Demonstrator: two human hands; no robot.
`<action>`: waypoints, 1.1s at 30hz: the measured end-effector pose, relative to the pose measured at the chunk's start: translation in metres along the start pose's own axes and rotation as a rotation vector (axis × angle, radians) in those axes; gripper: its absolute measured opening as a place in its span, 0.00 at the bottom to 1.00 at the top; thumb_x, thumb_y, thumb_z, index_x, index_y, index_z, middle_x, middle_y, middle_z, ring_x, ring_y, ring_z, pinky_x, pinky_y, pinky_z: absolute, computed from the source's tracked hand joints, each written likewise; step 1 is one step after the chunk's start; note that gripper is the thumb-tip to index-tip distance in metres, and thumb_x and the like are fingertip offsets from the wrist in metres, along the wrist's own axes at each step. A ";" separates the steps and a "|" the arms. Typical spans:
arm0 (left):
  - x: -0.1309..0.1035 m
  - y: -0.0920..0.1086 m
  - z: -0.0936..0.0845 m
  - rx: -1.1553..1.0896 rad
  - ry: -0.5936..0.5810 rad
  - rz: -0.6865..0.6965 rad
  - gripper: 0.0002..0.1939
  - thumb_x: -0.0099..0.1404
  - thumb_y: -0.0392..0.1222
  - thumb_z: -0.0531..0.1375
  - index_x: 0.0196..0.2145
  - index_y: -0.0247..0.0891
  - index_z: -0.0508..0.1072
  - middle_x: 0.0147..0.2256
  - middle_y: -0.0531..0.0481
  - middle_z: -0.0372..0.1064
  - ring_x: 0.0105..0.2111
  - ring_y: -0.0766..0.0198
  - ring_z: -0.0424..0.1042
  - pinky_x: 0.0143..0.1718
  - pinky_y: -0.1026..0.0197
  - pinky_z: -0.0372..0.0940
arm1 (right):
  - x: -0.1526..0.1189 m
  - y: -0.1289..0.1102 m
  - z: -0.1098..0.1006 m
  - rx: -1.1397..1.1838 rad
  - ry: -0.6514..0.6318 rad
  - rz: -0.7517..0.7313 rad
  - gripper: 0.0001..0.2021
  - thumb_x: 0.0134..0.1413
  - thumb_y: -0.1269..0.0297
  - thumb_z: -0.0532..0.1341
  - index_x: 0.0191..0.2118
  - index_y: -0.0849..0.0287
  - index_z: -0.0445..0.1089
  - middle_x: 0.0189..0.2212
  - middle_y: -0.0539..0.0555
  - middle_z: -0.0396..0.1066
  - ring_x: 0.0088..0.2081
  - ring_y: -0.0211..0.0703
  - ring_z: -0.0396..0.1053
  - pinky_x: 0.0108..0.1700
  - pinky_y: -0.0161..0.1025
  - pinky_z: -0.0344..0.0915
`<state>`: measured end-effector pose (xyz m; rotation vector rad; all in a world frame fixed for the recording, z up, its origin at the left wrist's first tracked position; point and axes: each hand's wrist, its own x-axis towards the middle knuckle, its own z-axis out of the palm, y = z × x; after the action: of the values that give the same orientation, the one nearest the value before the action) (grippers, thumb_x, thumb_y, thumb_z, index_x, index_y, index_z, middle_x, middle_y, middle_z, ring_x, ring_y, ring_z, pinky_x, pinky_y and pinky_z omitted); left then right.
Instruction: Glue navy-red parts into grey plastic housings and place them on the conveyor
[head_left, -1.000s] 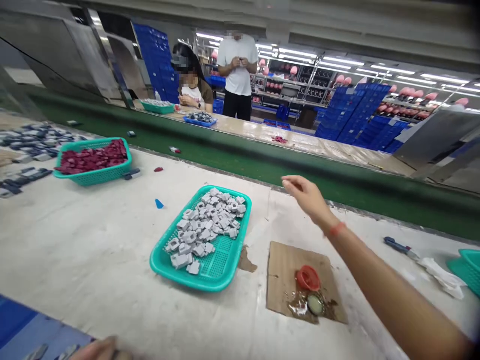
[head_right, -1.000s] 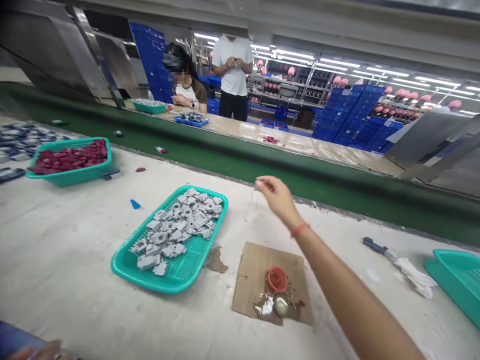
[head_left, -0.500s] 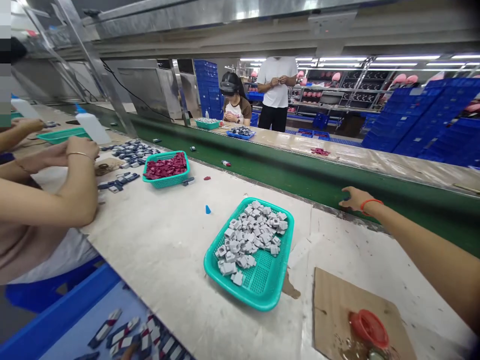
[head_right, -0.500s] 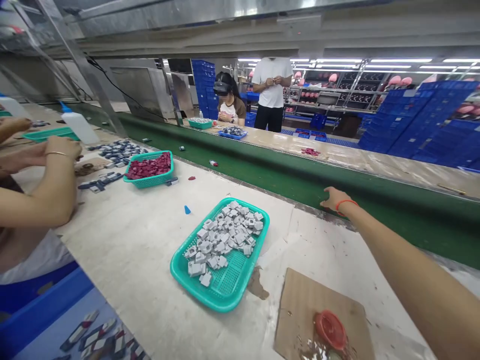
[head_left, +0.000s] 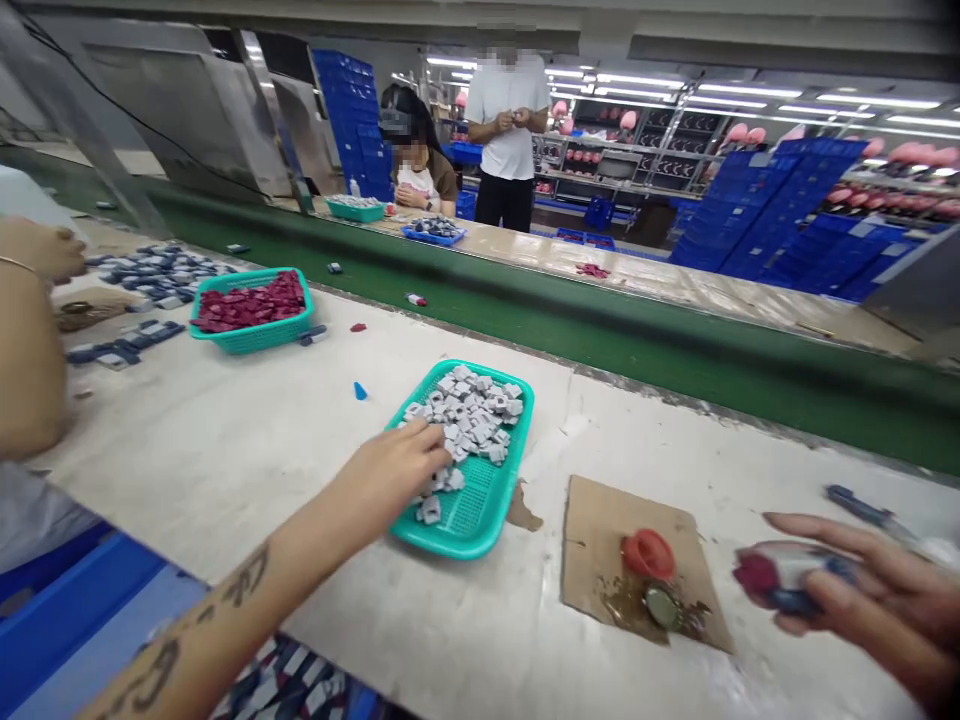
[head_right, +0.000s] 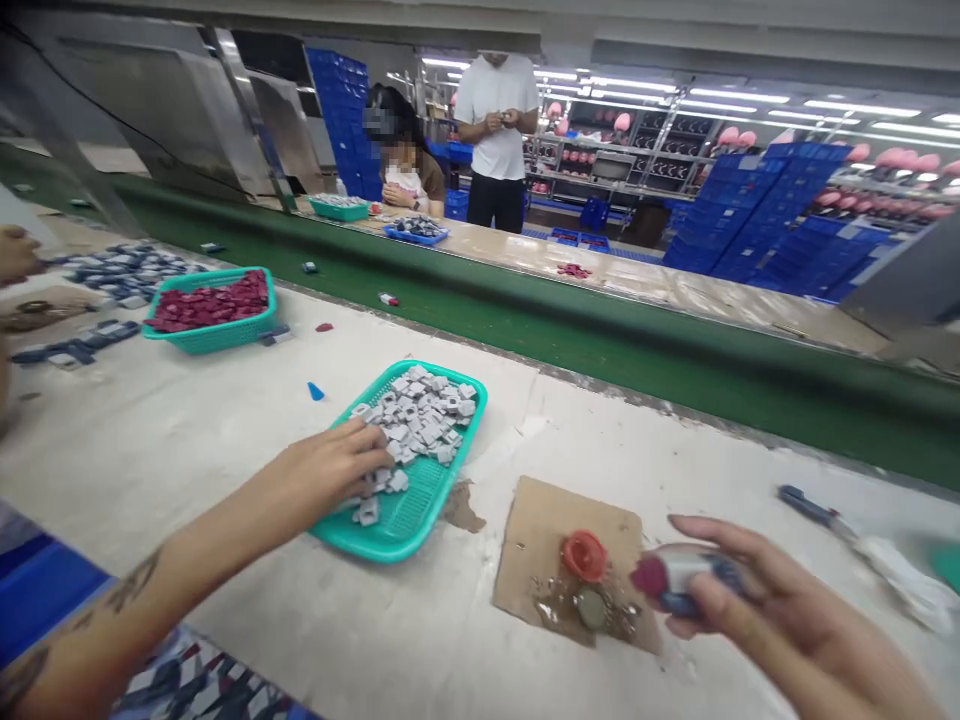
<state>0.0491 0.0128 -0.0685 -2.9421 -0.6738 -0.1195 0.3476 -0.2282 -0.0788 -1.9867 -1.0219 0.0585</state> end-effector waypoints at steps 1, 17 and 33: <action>0.009 -0.003 0.002 -0.002 -0.015 0.034 0.09 0.56 0.27 0.61 0.33 0.36 0.76 0.35 0.43 0.75 0.38 0.50 0.73 0.37 0.54 0.68 | -0.011 0.009 -0.004 0.015 -0.092 0.060 0.17 0.49 0.45 0.60 0.42 0.46 0.72 0.27 0.55 0.76 0.22 0.47 0.74 0.24 0.36 0.72; -0.034 0.109 0.006 -1.825 0.443 -0.864 0.17 0.44 0.50 0.72 0.33 0.48 0.76 0.29 0.58 0.73 0.28 0.69 0.72 0.26 0.74 0.64 | -0.050 0.005 0.026 -0.386 -0.168 -0.543 0.08 0.64 0.64 0.55 0.47 0.58 0.65 0.39 0.52 0.74 0.41 0.34 0.72 0.45 0.28 0.67; -0.022 0.169 0.024 -2.612 0.020 -0.920 0.12 0.58 0.45 0.66 0.26 0.36 0.69 0.34 0.52 0.78 0.33 0.66 0.79 0.35 0.71 0.70 | -0.054 -0.001 0.019 -0.480 -0.033 -0.524 0.09 0.63 0.62 0.56 0.46 0.57 0.66 0.40 0.53 0.74 0.41 0.39 0.73 0.46 0.33 0.67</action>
<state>0.1047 -0.1442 -0.1115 0.3371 0.6648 0.4973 0.3040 -0.2519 -0.1072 -2.0616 -1.6659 -0.4808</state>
